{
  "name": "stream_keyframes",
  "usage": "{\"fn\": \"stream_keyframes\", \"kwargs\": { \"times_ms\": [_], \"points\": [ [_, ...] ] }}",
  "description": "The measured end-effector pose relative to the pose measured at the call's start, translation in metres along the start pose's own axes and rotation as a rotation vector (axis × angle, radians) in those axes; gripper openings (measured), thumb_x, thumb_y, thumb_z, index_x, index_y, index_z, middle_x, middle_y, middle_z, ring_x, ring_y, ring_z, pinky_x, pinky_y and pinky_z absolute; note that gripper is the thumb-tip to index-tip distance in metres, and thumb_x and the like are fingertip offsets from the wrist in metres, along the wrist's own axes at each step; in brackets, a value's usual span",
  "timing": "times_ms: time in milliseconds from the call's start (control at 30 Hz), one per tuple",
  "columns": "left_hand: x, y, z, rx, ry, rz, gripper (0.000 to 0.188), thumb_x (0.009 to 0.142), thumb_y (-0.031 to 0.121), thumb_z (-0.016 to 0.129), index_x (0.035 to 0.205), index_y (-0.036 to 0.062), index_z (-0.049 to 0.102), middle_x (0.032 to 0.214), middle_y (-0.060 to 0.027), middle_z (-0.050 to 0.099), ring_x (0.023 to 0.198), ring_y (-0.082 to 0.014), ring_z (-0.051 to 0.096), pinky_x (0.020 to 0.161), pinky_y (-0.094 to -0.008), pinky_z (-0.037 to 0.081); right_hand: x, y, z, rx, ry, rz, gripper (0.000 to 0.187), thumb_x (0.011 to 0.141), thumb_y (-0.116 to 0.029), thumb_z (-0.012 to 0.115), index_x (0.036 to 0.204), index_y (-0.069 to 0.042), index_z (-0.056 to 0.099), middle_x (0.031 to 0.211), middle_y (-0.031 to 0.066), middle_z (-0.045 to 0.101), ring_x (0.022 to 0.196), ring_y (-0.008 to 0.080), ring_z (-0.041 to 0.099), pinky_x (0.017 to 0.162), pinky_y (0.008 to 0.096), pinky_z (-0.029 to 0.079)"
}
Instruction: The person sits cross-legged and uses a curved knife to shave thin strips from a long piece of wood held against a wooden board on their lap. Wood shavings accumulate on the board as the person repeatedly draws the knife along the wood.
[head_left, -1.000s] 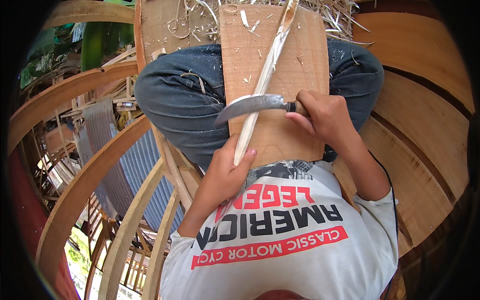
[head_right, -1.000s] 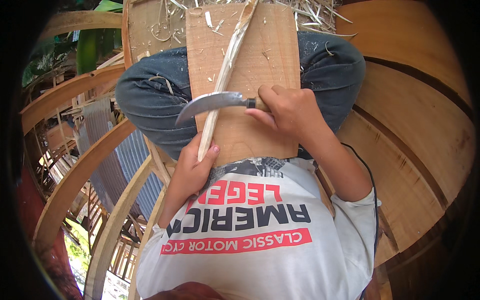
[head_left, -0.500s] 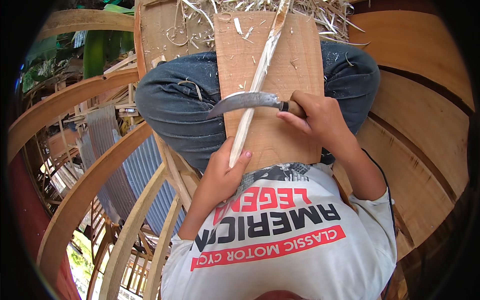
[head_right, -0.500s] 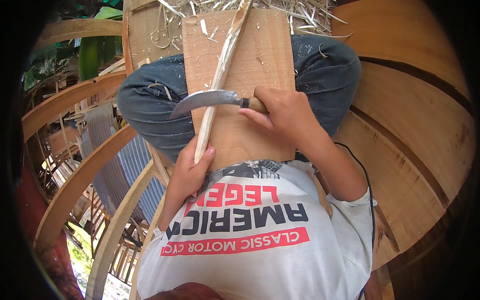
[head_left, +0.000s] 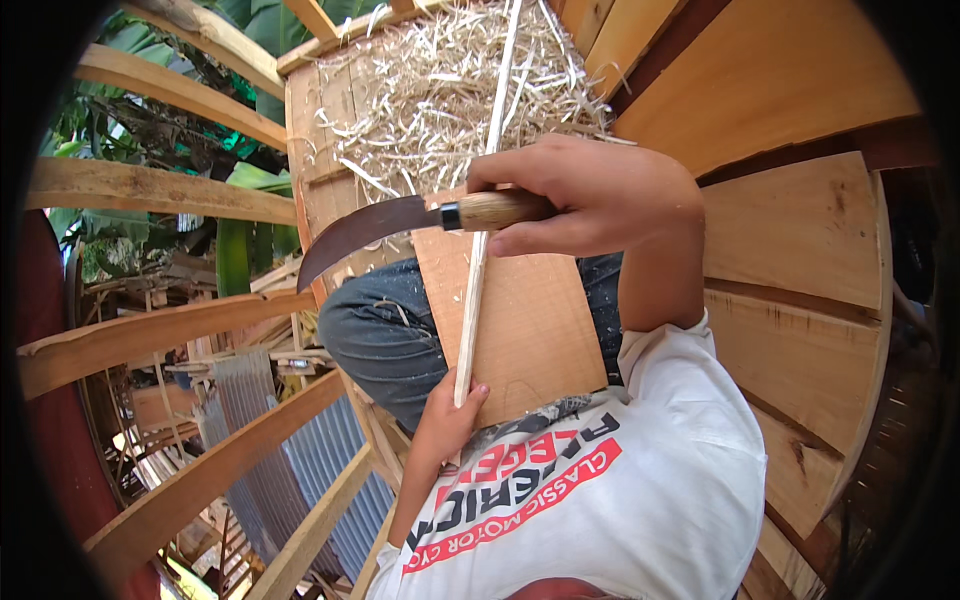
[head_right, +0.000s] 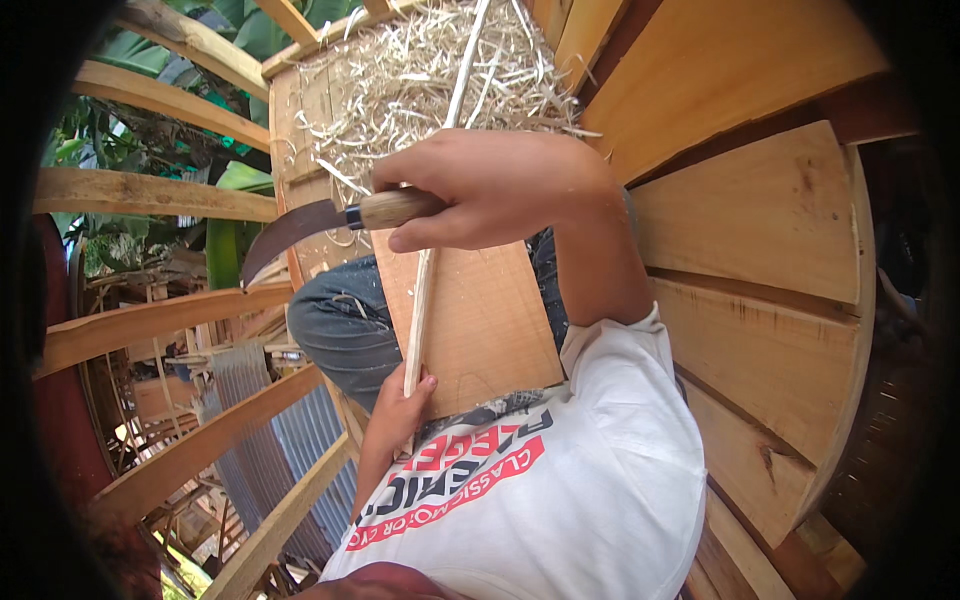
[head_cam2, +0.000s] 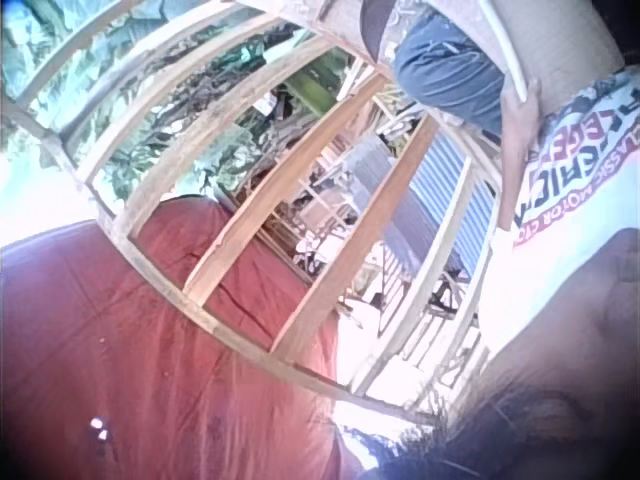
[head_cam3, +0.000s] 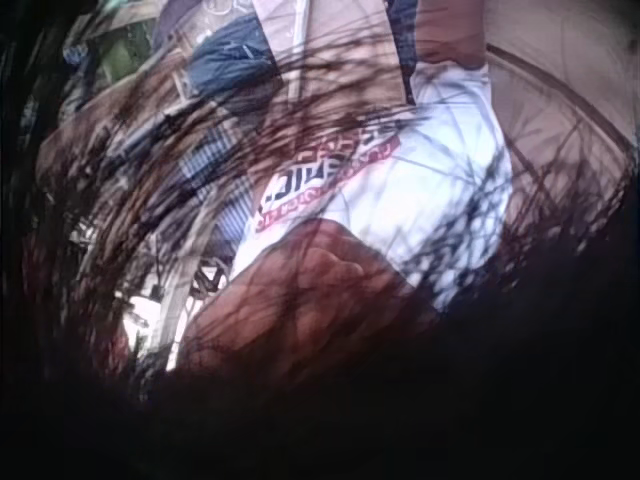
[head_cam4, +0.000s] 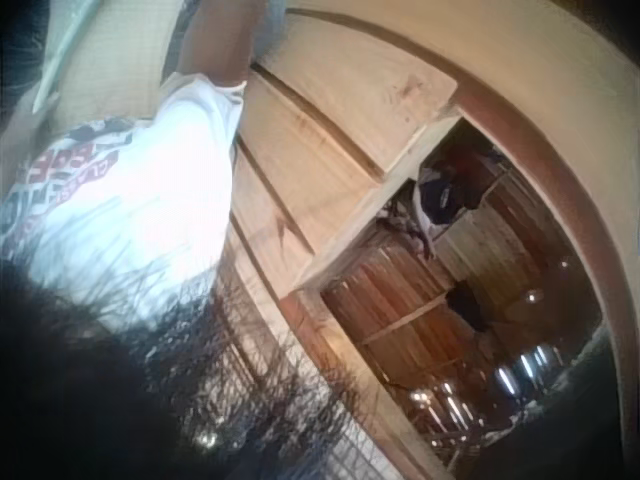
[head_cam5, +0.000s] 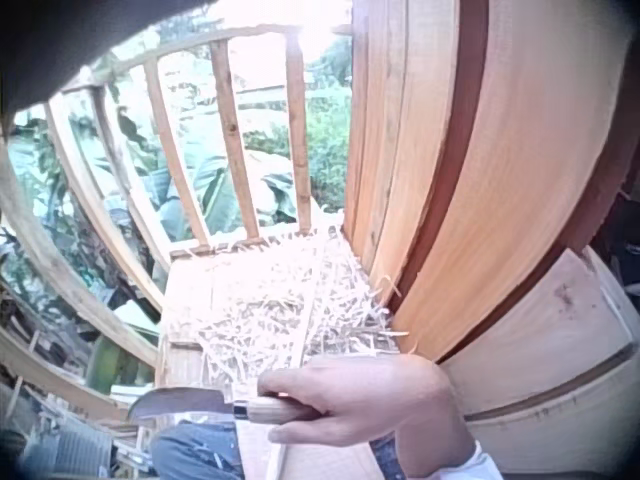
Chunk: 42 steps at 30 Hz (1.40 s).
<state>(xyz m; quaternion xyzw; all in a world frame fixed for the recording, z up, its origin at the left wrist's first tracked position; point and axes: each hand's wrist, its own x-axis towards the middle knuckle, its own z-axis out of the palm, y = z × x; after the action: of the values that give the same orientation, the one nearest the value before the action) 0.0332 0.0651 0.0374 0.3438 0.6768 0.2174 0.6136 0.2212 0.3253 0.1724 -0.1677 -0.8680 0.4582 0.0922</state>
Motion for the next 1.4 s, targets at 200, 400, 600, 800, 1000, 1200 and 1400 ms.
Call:
{"fn": "stream_keyframes", "kwargs": {
  "times_ms": [200,400,600,800,1000,1200,1400],
  "points": [
    [-0.019,0.021,-0.012,0.593,0.18,0.226,0.033,0.09,0.031,0.054,0.097,-0.0014,0.053,0.075,-0.027,0.062,0.072,-0.0422,0.063,0.061,-0.0491,0.046,0.076,-0.071,-0.017,-0.14,-0.51,-0.19,0.026,0.086,-0.02,0.065,0.088,0.001,0.05,0.07,0.014,0.057,0.064,0.0272,0.055,0.061,0.0391,0.042],
    [-0.036,0.02,0.006,0.993,0.159,0.001,0.046,0.086,0.044,0.057,0.097,0.001,0.047,0.075,-0.0236,0.064,0.07,-0.0368,0.066,0.061,-0.0492,0.052,0.054,-0.004,0.051,-0.018,-0.803,0.072,0.025,0.088,-0.02,0.062,0.098,0.002,0.054,0.07,0.0087,0.055,0.065,0.0201,0.053,0.06,0.035,0.042],
    [-0.081,0.005,-0.002,1.079,0.133,0.138,0.052,0.084,0.047,0.06,0.104,0.0017,0.047,0.091,-0.0151,0.058,0.083,-0.0365,0.064,0.067,-0.0493,0.052,0.024,0.038,0.094,0.558,-0.572,0.252,0.025,0.095,-0.025,0.054,0.103,-0.003,0.047,0.074,0.0033,0.053,0.046,0.0085,0.049,0.04,0.0236,0.04],
    [-0.17,0.124,-0.063,0.672,0.339,0.879,0.041,0.082,0.039,0.067,0.108,0.0095,0.053,0.099,-0.0105,0.055,0.087,-0.0292,0.062,0.075,-0.0383,0.05,-0.005,0.075,0.118,0.813,-0.252,0.283,0.022,0.095,-0.024,0.055,0.096,-0.005,0.046,0.068,0.0031,0.052,0.043,0.0092,0.05,0.038,0.0221,0.038],
    [-0.151,0.165,-0.06,0.42,0.389,1.532,0.041,0.08,0.038,0.069,0.107,0.0102,0.054,0.097,-0.0098,0.055,0.087,-0.0278,0.061,0.075,-0.0388,0.048,-0.004,0.079,0.113,0.934,-0.092,0.252,0.021,0.093,-0.021,0.056,0.096,-0.003,0.046,0.067,0.0041,0.051,0.041,0.01,0.049,0.034,0.0236,0.037],
    [-0.123,0.172,-0.045,0.234,0.181,1.677,0.041,0.078,0.037,0.071,0.105,0.011,0.054,0.096,-0.0091,0.056,0.087,-0.0264,0.06,0.075,-0.0394,0.047,-0.005,0.075,0.108,0.986,-0.011,0.237,0.018,0.092,-0.019,0.056,0.096,-0.005,0.045,0.064,0.0023,0.049,0.04,0.0089,0.047,0.034,0.0241,0.036],
    [-0.108,0.171,-0.044,0.114,0.088,1.691,0.041,0.076,0.036,0.072,0.103,0.0118,0.055,0.095,-0.0084,0.056,0.088,-0.0249,0.06,0.075,-0.04,0.046,-0.008,0.084,0.111,1.005,-0.008,0.327,0.018,0.092,-0.019,0.056,0.097,-0.004,0.047,0.062,0.0017,0.049,0.041,0.01,0.048,0.035,0.0242,0.037]
  ]
}}
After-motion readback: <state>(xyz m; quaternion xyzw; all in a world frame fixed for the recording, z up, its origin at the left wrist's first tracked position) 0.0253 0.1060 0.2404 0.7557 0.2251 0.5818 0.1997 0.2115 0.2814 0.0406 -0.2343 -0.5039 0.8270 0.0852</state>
